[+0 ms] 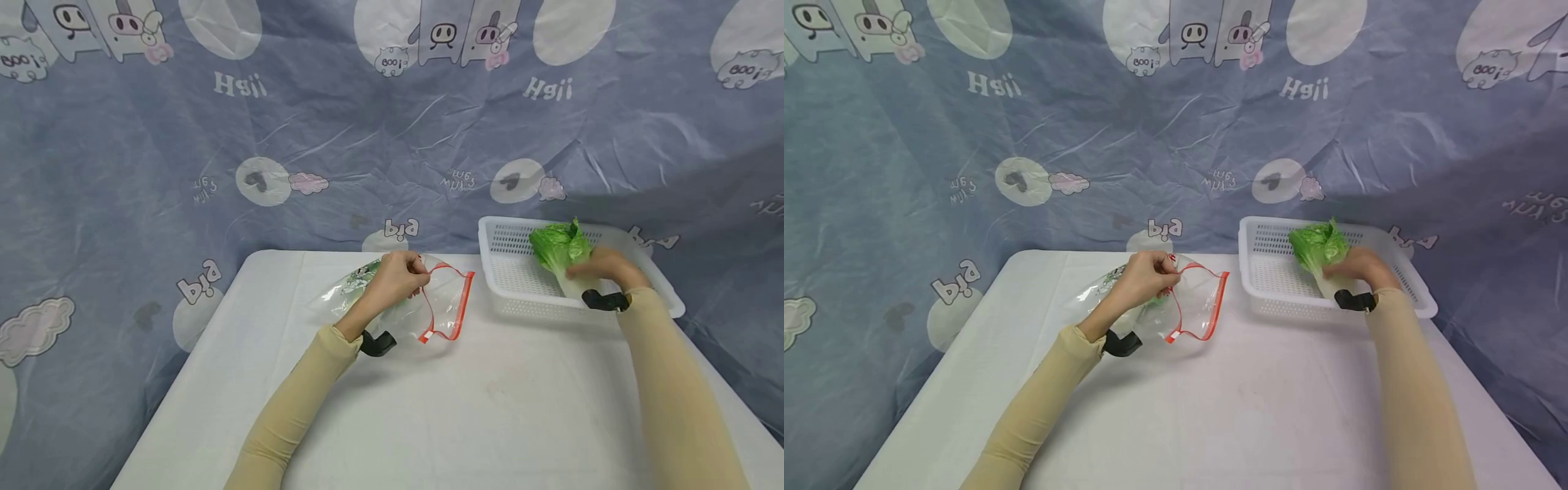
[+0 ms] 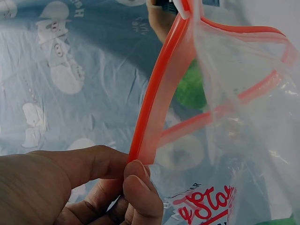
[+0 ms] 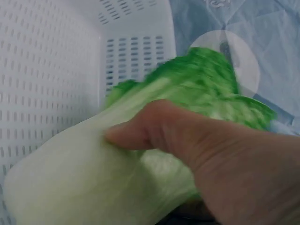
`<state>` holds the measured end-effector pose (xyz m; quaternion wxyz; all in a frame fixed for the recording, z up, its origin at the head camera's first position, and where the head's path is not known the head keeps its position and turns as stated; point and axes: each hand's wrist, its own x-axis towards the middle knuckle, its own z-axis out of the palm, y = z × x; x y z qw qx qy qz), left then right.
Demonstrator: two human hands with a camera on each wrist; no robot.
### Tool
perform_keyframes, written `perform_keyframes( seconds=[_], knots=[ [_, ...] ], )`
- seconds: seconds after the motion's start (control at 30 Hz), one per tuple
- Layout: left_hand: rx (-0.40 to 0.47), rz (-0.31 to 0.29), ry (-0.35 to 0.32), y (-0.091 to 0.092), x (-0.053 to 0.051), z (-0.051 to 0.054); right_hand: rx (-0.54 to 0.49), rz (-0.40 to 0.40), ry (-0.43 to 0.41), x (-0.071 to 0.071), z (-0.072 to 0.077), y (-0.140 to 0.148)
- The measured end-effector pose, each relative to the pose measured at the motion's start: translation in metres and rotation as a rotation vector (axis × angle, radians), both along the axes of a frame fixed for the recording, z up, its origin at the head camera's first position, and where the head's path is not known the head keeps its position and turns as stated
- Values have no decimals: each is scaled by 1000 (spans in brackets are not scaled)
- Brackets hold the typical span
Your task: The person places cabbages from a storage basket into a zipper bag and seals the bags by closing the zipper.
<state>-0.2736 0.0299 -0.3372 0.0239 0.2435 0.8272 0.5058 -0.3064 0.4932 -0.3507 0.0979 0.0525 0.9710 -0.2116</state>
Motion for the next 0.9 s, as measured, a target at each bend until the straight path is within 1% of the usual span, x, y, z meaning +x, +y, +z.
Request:
perform_keyframes(
  seconds=[0.03,0.13,0.2,0.33,0.4,0.43,0.57,0.67,0.77,0.9],
  knots=[
    [2,0,2,0,0,0,-20,-8,19,1,1,-2],
    [6,2,12,-2,-1,-1,-74,-42,113,4,2,-11],
    [11,5,18,-3,-2,-1,-130,-76,195,4,2,-17],
    [28,9,8,-4,-3,-1,-276,-135,367,4,3,-32],
    [33,12,2,-4,-3,-1,-318,-166,437,7,6,-41],
    [34,16,2,-4,-3,0,-334,-175,470,9,8,-46],
    [41,35,6,-5,-3,1,-346,-251,567,20,16,-71],
    [54,50,5,-5,-4,2,-348,-280,632,30,22,-91],
    [64,65,0,-6,-4,3,-375,-238,703,39,25,-114],
    [63,77,0,-6,-5,4,-468,-135,779,49,24,-146]
  ],
)
